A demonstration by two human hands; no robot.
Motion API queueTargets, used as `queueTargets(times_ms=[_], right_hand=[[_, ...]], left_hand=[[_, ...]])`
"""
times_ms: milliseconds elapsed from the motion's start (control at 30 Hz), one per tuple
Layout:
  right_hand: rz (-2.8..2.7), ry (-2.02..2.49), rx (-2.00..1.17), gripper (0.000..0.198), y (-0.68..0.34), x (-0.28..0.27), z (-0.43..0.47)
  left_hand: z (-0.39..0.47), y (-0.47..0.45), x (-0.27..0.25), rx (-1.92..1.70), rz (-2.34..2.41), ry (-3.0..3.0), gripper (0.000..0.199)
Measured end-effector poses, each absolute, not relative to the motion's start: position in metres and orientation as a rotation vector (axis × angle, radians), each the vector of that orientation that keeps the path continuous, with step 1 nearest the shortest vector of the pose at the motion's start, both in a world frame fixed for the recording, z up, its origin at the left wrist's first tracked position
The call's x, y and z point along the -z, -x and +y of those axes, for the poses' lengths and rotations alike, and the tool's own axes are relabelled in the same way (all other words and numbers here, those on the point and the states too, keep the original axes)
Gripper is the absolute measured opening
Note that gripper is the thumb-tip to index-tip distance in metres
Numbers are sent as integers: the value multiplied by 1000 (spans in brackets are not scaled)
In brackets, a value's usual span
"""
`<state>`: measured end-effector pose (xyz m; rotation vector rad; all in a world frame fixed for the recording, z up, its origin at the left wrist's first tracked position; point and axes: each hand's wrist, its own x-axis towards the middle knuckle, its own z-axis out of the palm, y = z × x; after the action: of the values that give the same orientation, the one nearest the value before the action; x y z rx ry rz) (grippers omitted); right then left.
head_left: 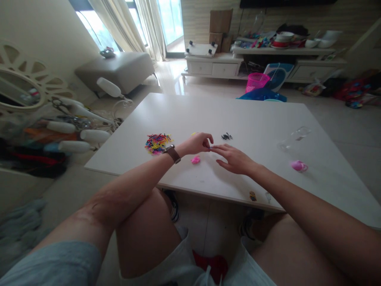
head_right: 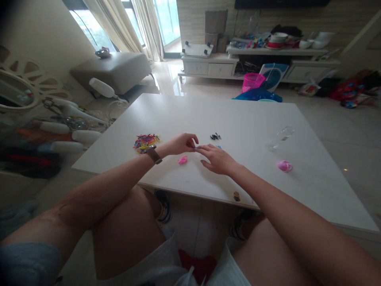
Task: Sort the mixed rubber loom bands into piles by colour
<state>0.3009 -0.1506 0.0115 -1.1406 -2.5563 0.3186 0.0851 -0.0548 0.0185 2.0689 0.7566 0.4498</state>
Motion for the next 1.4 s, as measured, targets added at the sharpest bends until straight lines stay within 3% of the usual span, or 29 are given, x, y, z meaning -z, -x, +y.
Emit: queueTargets(times_ms=[233, 467, 933, 1400], right_hand=[[-2475, 1168, -250, 55, -299, -14, -151], [-2362, 1301, -132, 50, -305, -13, -147], [-2340, 1391, -113, 46, -310, -14, -142], [-2210, 1625, -112, 34, -350, -21, -126]], left_hand=[[-46, -81, -13, -456, 806, -2086, 18], [-13, -54, -7, -531, 1303, -2049, 4], [2, -50, 11, -423, 1497, -1982, 32], [7, -32, 2, -534, 1512, -2036, 23]])
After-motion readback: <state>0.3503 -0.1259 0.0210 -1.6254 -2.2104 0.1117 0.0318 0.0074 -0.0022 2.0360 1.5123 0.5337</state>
